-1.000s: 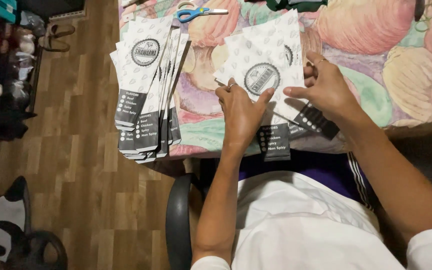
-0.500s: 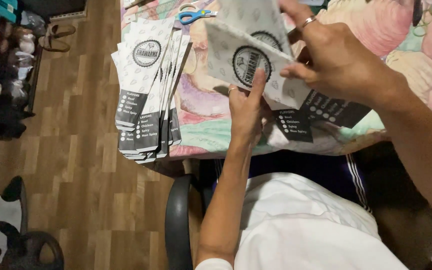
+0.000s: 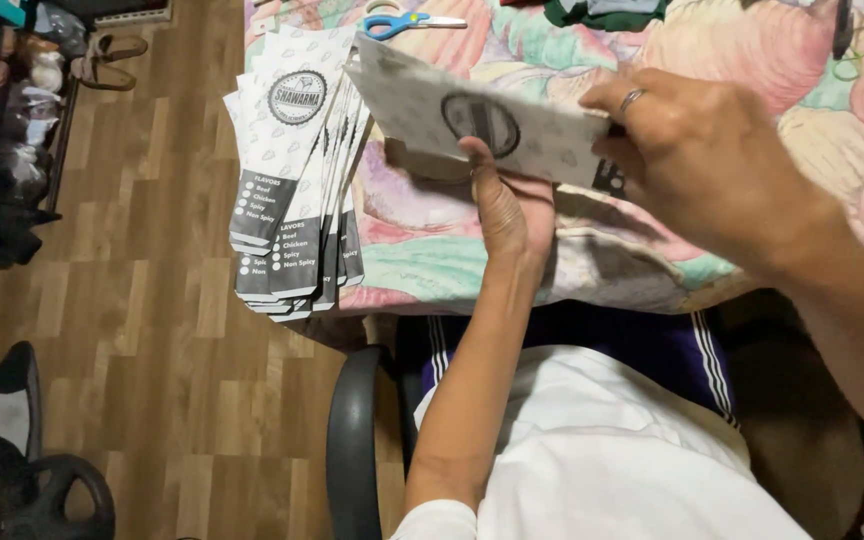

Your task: Applying glue to the edges of printed paper wrappers and folding them into sleeves.

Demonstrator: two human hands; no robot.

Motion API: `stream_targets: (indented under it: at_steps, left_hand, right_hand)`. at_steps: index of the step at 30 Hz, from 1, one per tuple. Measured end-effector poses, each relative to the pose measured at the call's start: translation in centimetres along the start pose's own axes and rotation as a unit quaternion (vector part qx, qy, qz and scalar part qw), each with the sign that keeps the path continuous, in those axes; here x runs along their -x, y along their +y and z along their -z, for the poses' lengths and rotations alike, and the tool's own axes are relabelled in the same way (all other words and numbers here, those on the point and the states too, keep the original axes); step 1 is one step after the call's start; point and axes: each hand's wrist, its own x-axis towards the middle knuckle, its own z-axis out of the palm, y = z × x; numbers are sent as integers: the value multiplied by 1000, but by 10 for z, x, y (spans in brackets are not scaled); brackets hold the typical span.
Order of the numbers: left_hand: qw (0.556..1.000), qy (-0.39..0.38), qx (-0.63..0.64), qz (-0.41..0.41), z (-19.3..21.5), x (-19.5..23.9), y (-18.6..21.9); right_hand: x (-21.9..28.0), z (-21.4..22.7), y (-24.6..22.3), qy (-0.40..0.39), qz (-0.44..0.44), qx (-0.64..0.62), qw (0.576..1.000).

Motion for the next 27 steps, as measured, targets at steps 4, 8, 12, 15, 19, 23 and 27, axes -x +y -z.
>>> stream_targets:
  at_steps: [4,8,12,15,19,23,27]
  left_hand:
    - [995,-88,50,1,19,-5,-6]
    - [999,-32,36,9,21,-6,6]
    - [995,-50,64,-50,38,-20,-11]
    - [998,-12,5,-64,39,-11,-36]
    - [998,-35,-23,-38,32,4,-37]
    - [994,18,-108,16,36,6,17]
    - [945,-63,-246,-206,38,2,80]
  right_hand:
    - [19,-25,-4,58,31,57,996]
    - [60,-50,-1,139,-86,-96,982]
    - [89,-85,-12,214,-244,-464,824]
    - [88,-92,-26,245,-204,-450,834]
    - [79,-93,-18,275,-214,-465,814]
    - [110,-113,29,293,-306,-399,813]
    - [113,-89,46,190,-298,-491,796]
